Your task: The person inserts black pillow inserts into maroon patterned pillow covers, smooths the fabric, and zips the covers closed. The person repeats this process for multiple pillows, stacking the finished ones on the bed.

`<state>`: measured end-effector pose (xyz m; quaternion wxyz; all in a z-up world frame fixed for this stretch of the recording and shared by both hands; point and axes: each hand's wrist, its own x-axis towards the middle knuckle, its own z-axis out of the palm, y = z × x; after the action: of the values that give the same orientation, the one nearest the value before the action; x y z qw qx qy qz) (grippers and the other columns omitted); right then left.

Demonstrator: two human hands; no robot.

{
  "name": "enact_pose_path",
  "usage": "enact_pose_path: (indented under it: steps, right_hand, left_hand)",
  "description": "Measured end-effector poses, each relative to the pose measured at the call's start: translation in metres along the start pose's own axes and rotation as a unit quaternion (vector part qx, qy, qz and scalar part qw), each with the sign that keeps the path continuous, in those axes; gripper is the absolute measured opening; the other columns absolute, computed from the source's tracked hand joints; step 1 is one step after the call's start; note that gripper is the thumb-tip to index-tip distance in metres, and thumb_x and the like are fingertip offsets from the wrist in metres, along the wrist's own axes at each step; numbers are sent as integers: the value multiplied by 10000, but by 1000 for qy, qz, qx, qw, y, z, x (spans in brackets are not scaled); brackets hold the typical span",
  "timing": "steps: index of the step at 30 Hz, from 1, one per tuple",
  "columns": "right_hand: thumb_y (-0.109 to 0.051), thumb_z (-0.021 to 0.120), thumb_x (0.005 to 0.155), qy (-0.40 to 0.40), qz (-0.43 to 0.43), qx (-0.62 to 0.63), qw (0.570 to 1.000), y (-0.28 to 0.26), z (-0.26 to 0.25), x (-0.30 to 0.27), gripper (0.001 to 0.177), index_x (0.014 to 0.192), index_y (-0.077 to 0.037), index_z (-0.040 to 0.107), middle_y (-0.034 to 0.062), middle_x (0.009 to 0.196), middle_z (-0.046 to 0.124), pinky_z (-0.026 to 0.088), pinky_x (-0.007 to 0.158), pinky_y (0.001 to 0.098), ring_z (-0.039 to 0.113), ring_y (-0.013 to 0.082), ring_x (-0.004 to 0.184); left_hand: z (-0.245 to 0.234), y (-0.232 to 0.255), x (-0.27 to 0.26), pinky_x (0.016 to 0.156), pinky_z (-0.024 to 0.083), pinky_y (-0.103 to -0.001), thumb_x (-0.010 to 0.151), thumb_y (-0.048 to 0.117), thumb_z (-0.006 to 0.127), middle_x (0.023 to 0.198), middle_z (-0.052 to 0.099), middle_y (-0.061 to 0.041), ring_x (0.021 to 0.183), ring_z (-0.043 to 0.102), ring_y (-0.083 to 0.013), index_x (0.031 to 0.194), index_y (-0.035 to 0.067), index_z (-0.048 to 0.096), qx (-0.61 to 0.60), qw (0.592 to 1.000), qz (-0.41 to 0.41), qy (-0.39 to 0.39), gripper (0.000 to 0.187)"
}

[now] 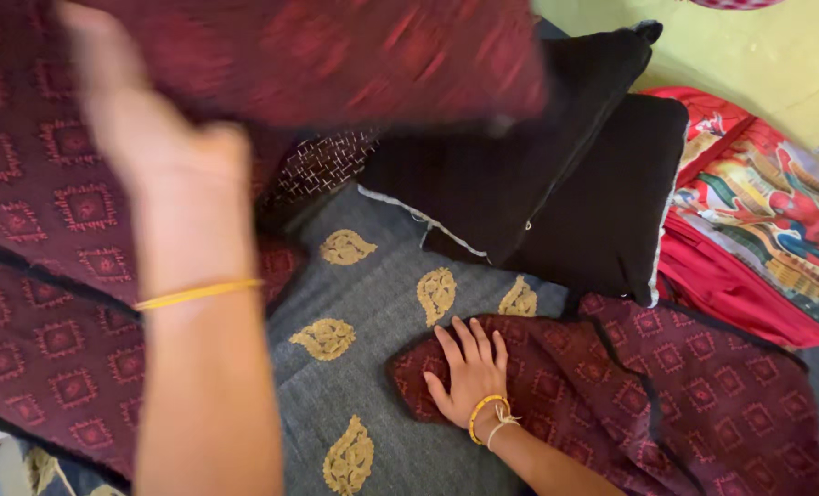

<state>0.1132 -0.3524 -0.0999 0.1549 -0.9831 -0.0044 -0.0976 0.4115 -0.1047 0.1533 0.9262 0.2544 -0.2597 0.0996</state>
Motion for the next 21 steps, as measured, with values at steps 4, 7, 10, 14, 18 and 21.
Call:
enact_pose_path:
  steps: [4, 7, 10, 14, 18, 21]
  right_hand:
    - [-477, 649, 813, 2, 2, 1, 1000, 0, 1, -1, 722, 1440, -151, 503, 161, 1515, 433, 146, 1161, 602, 324, 392, 1419]
    - [-475, 649, 807, 2, 5, -1, 1000, 0, 4, -2, 729, 1436, -135, 506, 166, 1502, 441, 140, 1162, 608, 325, 391, 1421]
    - [-514, 666, 772, -34, 9, -14, 999, 5, 10, -1, 741, 1376, -110, 518, 194, 1465, 435, 123, 1151, 620, 306, 407, 1426]
    - [-522, 649, 789, 8, -7, -2, 1000, 6, 11, -3, 755, 1399, -98, 515, 190, 1469, 452, 140, 1154, 618, 321, 417, 1420]
    - [-489, 632, 834, 17, -3, -17, 1000, 2, 7, -4, 702, 1437, -147, 525, 157, 1512, 461, 156, 1177, 604, 342, 384, 1437]
    - [-485, 638, 827, 16, 0, -30, 999, 0, 5, -3, 706, 1438, -152, 521, 144, 1516, 463, 161, 1174, 601, 346, 369, 1438]
  left_hand:
    - [12, -136, -101, 494, 282, -307, 1013, 514, 781, 880, 372, 3, 602, 272, -121, 1112, 148, 584, 69, 914, -304, 261, 428]
    - [38, -199, -186, 674, 557, -536, 862, 675, 713, 961, 547, -180, 753, 577, -328, 1181, -18, 524, 140, 697, -605, 359, 786]
    - [39, -241, -216, 509, 475, -375, 884, 659, 586, 742, 572, -67, 577, 558, -208, 867, 81, 579, -24, 724, -630, 281, 578]
    - [38, -242, -190, 394, 303, -295, 980, 356, 665, 514, 413, 6, 404, 380, -119, 598, 148, 412, -99, 879, -423, 200, 503]
    - [42, -165, -176, 435, 282, -279, 1028, 250, 643, 567, 435, 5, 462, 359, -94, 618, 115, 439, 46, 927, -366, 70, 477]
    - [11, -121, -222, 543, 434, -317, 985, 310, 650, 660, 636, -64, 583, 549, -173, 722, 37, 636, 379, 849, -364, 51, 380]
